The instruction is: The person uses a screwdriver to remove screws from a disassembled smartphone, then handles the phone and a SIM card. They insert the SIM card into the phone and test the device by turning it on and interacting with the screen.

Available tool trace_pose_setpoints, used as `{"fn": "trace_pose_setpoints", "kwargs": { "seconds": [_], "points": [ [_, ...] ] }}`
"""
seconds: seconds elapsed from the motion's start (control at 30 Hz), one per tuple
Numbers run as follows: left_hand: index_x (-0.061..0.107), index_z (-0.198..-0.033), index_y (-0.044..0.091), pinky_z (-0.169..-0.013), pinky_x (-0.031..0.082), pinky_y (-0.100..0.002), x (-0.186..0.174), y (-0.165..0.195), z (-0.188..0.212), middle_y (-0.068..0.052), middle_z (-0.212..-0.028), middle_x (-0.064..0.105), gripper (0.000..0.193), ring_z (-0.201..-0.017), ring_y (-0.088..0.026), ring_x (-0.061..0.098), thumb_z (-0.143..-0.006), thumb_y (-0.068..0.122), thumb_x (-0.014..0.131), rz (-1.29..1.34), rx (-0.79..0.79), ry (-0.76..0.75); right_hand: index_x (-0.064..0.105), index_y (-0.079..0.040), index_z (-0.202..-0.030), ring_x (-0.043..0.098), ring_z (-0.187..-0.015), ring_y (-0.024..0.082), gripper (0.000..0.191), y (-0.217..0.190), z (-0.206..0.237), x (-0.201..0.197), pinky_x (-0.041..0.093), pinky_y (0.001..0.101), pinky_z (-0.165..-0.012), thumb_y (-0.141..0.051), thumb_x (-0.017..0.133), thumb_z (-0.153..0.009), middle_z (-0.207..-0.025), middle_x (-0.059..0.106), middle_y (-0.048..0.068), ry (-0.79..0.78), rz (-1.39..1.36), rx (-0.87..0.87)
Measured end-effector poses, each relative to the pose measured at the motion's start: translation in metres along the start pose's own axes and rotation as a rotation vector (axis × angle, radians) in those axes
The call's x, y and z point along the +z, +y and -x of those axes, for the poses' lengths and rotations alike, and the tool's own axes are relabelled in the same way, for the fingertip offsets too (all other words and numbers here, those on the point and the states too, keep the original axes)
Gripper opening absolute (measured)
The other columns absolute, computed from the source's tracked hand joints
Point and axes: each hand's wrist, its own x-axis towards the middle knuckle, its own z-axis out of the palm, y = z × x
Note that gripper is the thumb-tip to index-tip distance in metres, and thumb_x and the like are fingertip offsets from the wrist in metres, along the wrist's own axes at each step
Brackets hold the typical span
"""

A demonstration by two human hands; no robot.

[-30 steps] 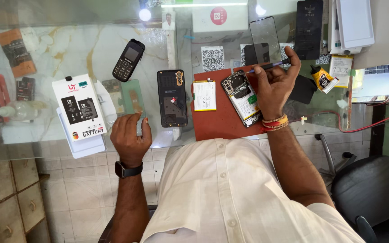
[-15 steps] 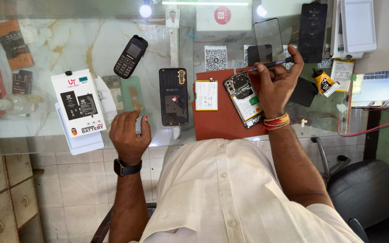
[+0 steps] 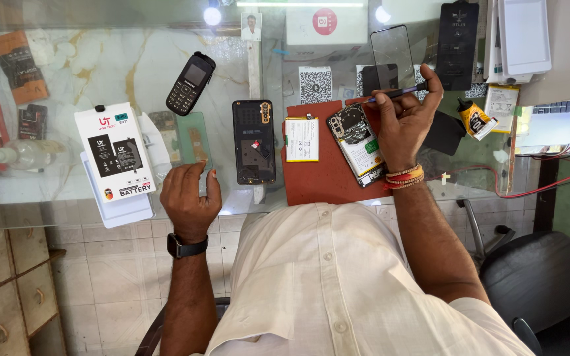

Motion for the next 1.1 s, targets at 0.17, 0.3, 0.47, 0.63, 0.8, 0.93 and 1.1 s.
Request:
{"fn": "trace_pose_setpoints", "kwargs": {
  "seconds": [0.17,0.3,0.47,0.63,0.8,0.93,1.1],
  "points": [
    [0.071,-0.105,-0.004,-0.079,0.055,-0.040,0.000,-0.001,0.002,-0.015,-0.095,0.073,0.016,-0.086,-0.028,0.070,-0.091,0.003,0.075,0.012,-0.004,0.006,0.020,-0.010,-0.162,0.078,-0.098,0.021,0.071,-0.001,0.002,0.000,0.065,0.0327,-0.091,0.004,0.069,-0.114,-0.105,0.077,0.018,-0.017,0.015,-0.037],
    [0.071,-0.105,-0.004,-0.079,0.055,-0.040,0.000,-0.001,0.001,-0.015,-0.095,0.072,0.016,-0.086,-0.028,0.070,-0.091,0.003,0.075,0.016,-0.003,0.008,0.018,-0.010,-0.162,0.078,-0.099,0.021,0.070,-0.003,0.003,0.002,0.066,0.0329,-0.092,0.005,0.067,-0.114,-0.107,0.076,0.018,-0.023,-0.002,-0.044],
    [0.070,-0.105,-0.004,-0.079,0.055,-0.040,-0.001,-0.001,0.000,-0.015,-0.095,0.072,0.017,-0.086,-0.029,0.070,-0.090,0.002,0.075,0.022,0.000,0.007,0.018,-0.009,-0.159,0.078,-0.099,0.021,0.067,-0.008,0.006,0.004,0.065,0.0323,-0.090,0.006,0.067,-0.115,-0.107,0.076,0.017,-0.033,0.084,-0.111],
    [0.071,-0.105,-0.004,-0.078,0.055,-0.040,-0.001,0.001,-0.001,-0.015,-0.095,0.072,0.016,-0.086,-0.029,0.070,-0.090,0.001,0.075,0.026,-0.011,0.003,0.022,-0.009,-0.160,0.078,-0.098,0.020,0.066,-0.021,0.003,0.009,0.067,0.0304,-0.084,0.005,0.067,-0.113,-0.110,0.077,0.016,-0.062,0.281,-0.206],
    [0.071,-0.104,-0.004,-0.079,0.055,-0.040,-0.002,0.003,-0.002,-0.015,-0.094,0.072,0.016,-0.086,-0.029,0.070,-0.089,0.001,0.076,0.016,0.000,0.007,0.036,-0.007,-0.156,0.077,-0.100,0.025,0.061,-0.048,-0.005,0.015,0.064,0.0343,-0.087,0.004,0.070,-0.107,-0.110,0.075,0.015,-0.161,0.627,-0.520],
    [0.071,-0.104,-0.005,-0.078,0.055,-0.040,-0.004,0.004,-0.003,-0.015,-0.094,0.072,0.016,-0.085,-0.029,0.070,-0.089,0.000,0.076,0.031,-0.005,0.009,0.049,-0.009,-0.153,0.077,-0.100,0.023,0.051,-0.067,-0.012,0.020,0.058,0.0427,-0.103,0.006,0.066,-0.107,-0.113,0.077,0.011,-0.193,0.688,-0.622],
    [0.071,-0.103,-0.004,-0.079,0.055,-0.040,-0.005,0.004,-0.004,-0.015,-0.095,0.072,0.016,-0.087,-0.030,0.070,-0.088,0.000,0.076,0.027,-0.002,0.030,0.061,-0.007,-0.140,0.067,-0.075,0.019,0.048,-0.074,-0.021,0.023,0.047,0.0468,-0.105,-0.009,0.081,-0.097,-0.083,0.071,0.004,-0.109,0.844,-0.657]
  ]
}}
